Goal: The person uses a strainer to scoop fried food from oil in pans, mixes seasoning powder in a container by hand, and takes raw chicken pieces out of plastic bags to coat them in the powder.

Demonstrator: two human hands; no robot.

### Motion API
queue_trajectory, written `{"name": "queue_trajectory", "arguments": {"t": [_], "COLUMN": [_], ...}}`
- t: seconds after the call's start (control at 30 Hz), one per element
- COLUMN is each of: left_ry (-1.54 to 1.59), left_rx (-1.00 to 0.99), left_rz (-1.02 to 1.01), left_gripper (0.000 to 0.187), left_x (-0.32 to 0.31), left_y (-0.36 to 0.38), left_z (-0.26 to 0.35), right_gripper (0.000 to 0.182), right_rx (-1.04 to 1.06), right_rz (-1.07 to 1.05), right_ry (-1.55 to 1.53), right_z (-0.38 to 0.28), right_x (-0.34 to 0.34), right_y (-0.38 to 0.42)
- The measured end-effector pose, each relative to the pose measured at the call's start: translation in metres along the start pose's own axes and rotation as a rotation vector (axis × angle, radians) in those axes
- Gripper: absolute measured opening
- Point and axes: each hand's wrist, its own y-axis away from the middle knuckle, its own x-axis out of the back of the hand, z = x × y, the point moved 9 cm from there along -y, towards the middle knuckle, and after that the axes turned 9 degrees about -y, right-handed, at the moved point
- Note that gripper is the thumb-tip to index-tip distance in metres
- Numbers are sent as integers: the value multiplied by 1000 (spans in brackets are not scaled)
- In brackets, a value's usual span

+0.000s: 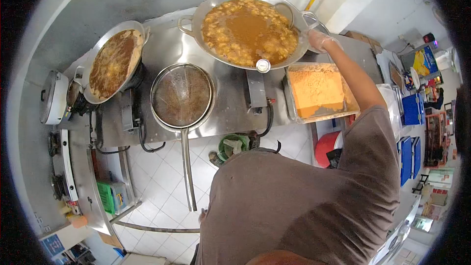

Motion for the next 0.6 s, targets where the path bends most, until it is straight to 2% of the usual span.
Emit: {"name": "queue_trajectory", "arguments": {"t": [0.03,0.1,0.13,0.17,0.23,0.27,0.37,0.5,0.6], "left_ry": [-13,-35,-45,-58,-64,-64,-68,-133,-70], "left_rx": [8,16,18,13,6,4,-3,-30,-10], "left_rz": [14,23,20,14,-5,-23,-76,-91,-131], "left_gripper": [59,61,62,63,66,67,72,72,72], "left_x": [-2,-12,-18,-26,-40,-45,-64,-72,-63], "left_y": [1,1,1,-1,-5,-11,-18,-1,-15], "left_z": [-6,-13,-14,-12,-11,-10,4,21,11], "right_gripper": [21,18,46,49,55,58,46,61,60], "right_rx": [11,-141,-294,-286,-270,-275,-169,-143,-53], "right_rz": [-90,-333,-365,-381,-411,-403,-433,-337,-234], "right_ry": [-54,-384,-1172,-1119,-1017,-1100,-1149,-1151,-944], "right_z": [0,1,-8,-11,-68,-85,-129,-153,-163], "right_x": [-12,-38,-55,-57,-34,-29,-18,-4,19], "right_y": [-9,-32,-31,-37,-23,-19,-24,-27,-16]}}
